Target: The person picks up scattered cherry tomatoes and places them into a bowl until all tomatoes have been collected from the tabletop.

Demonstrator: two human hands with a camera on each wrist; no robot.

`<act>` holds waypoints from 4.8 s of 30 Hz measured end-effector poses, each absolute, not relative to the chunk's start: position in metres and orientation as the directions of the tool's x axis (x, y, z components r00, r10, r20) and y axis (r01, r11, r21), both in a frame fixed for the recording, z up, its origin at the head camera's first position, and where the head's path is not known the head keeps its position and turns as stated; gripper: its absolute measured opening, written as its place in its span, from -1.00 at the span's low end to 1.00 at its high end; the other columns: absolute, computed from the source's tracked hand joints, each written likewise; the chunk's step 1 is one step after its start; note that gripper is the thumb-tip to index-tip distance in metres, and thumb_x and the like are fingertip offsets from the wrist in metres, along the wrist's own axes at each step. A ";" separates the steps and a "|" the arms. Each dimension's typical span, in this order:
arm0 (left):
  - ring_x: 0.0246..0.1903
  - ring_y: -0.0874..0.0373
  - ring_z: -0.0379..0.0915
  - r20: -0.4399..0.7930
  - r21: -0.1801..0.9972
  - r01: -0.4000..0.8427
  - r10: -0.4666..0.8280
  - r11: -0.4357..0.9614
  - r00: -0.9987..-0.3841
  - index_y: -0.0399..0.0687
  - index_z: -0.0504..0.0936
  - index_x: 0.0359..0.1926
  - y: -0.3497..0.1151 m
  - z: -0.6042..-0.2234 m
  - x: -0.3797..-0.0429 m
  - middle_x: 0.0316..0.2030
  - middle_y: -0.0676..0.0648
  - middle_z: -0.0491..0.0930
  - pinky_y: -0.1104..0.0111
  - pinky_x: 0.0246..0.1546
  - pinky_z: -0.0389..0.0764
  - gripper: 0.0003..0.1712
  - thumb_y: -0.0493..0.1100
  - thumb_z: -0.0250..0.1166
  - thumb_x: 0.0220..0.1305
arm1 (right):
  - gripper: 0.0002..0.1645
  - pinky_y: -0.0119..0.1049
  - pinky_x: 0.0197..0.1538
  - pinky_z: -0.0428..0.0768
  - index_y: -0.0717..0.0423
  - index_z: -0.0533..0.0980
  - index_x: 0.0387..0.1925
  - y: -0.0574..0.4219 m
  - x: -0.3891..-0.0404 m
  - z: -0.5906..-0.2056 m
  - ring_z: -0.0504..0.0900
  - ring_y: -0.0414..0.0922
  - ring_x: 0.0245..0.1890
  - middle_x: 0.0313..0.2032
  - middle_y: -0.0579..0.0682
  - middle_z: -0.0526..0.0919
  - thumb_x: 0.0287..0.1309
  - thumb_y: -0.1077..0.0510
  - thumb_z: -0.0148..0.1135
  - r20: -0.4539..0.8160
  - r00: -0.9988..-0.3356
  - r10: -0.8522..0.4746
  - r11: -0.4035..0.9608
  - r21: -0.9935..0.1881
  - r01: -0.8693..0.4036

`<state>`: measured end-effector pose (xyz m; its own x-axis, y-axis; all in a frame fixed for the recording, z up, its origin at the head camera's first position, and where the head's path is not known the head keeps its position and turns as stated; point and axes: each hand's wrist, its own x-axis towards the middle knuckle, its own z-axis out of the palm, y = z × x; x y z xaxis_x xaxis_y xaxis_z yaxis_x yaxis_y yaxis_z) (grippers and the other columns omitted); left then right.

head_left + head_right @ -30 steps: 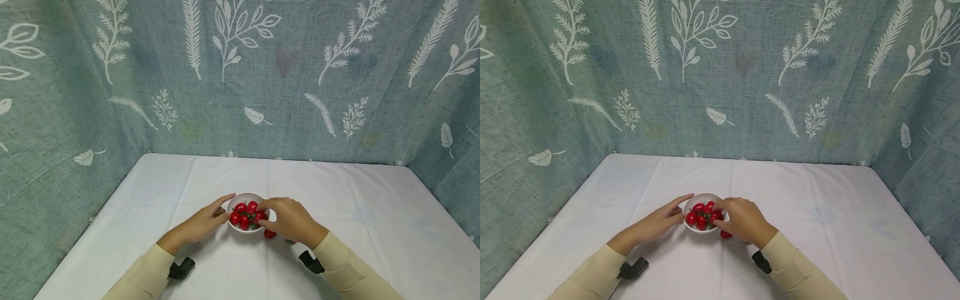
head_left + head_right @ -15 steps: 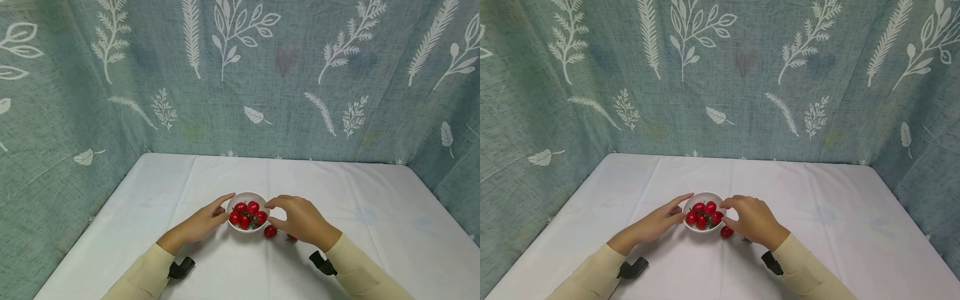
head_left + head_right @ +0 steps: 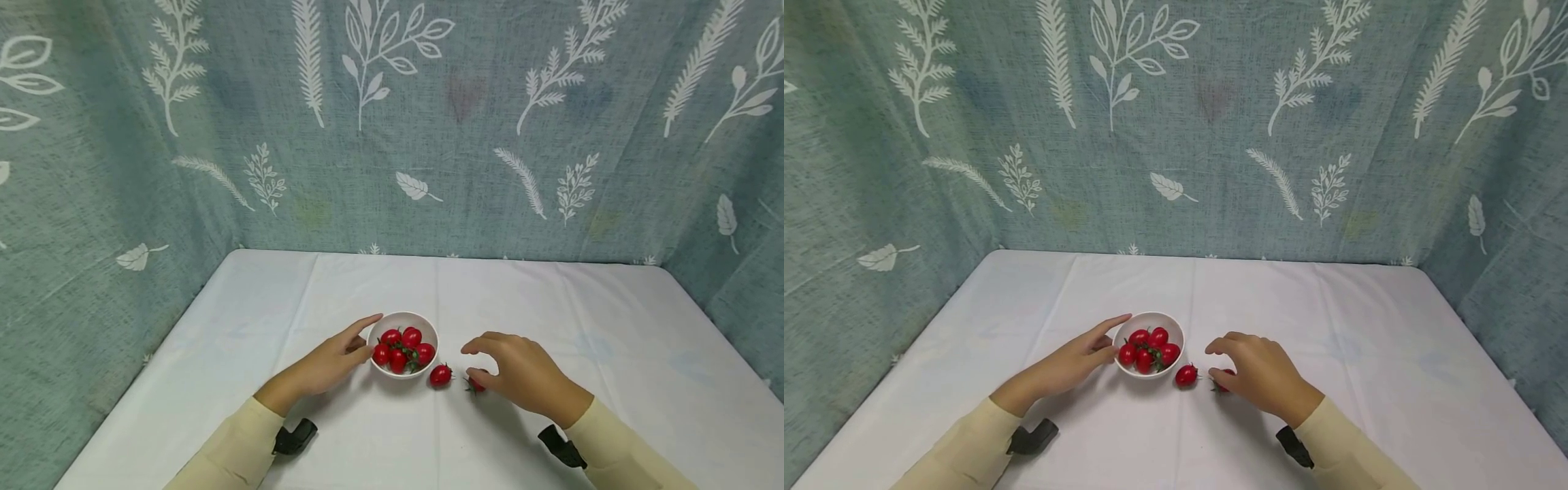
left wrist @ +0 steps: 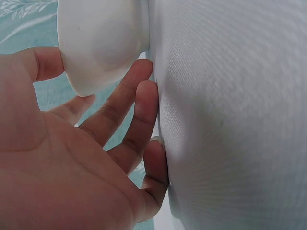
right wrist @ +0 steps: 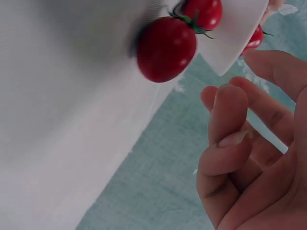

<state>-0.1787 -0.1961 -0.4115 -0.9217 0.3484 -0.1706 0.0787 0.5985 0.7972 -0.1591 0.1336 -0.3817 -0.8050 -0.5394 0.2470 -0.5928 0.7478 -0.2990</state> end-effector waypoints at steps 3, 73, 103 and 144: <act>-0.03 0.14 0.52 -0.166 0.799 0.084 0.352 0.596 -0.921 0.47 0.12 0.52 -0.197 -0.412 -0.179 0.00 -0.03 0.62 0.03 0.10 0.45 -0.34 0.07 0.09 0.49 | -0.66 -0.22 -0.20 0.65 -0.05 0.68 -0.07 0.138 -0.156 -0.385 0.73 -0.16 -0.21 -0.14 -0.18 0.74 0.06 0.09 0.50 0.208 -0.815 -0.541 0.762 -0.288 -0.580; -0.03 0.16 0.51 -0.168 0.790 0.091 0.357 0.606 -0.919 0.52 0.11 0.51 -0.198 -0.410 -0.178 -0.04 0.00 0.62 0.05 0.09 0.47 -0.34 0.10 0.09 0.49 | -0.66 -0.48 -0.41 0.49 -0.09 0.67 -0.09 0.123 -0.169 -0.360 0.58 -0.39 -0.42 -0.27 -0.27 0.69 0.05 0.08 0.52 0.331 -0.717 -0.613 0.695 -0.205 -0.689; 0.06 0.11 0.50 -0.178 0.798 0.093 0.380 0.595 -0.908 0.36 0.09 0.55 -0.198 -0.410 -0.177 0.03 -0.03 0.61 0.00 0.16 0.43 -0.33 0.09 0.05 0.51 | -0.65 -0.24 -0.23 0.64 -0.07 0.67 -0.02 0.046 -0.209 -0.355 0.69 -0.14 -0.27 -0.15 -0.14 0.72 0.12 0.06 0.47 0.256 -0.745 -0.617 0.673 -0.319 -0.667; 0.16 0.05 0.50 -0.168 0.789 0.093 0.359 0.608 -0.918 0.29 0.22 0.50 -0.198 -0.411 -0.178 0.09 -0.02 0.63 -0.08 0.25 0.41 -0.40 0.11 0.06 0.50 | -0.76 -0.12 -0.05 0.65 -0.05 0.69 -0.05 0.059 -0.198 -0.358 0.71 -0.06 -0.10 -0.13 -0.12 0.74 0.28 0.05 0.29 0.264 -0.800 -0.539 0.684 -0.416 -0.598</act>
<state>-0.1778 -0.1978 -0.4106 -0.9180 0.3592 -0.1680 0.0935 0.6078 0.7886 -0.1977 0.0592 -0.3578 -0.8000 -0.5387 0.2643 -0.5985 0.6844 -0.4164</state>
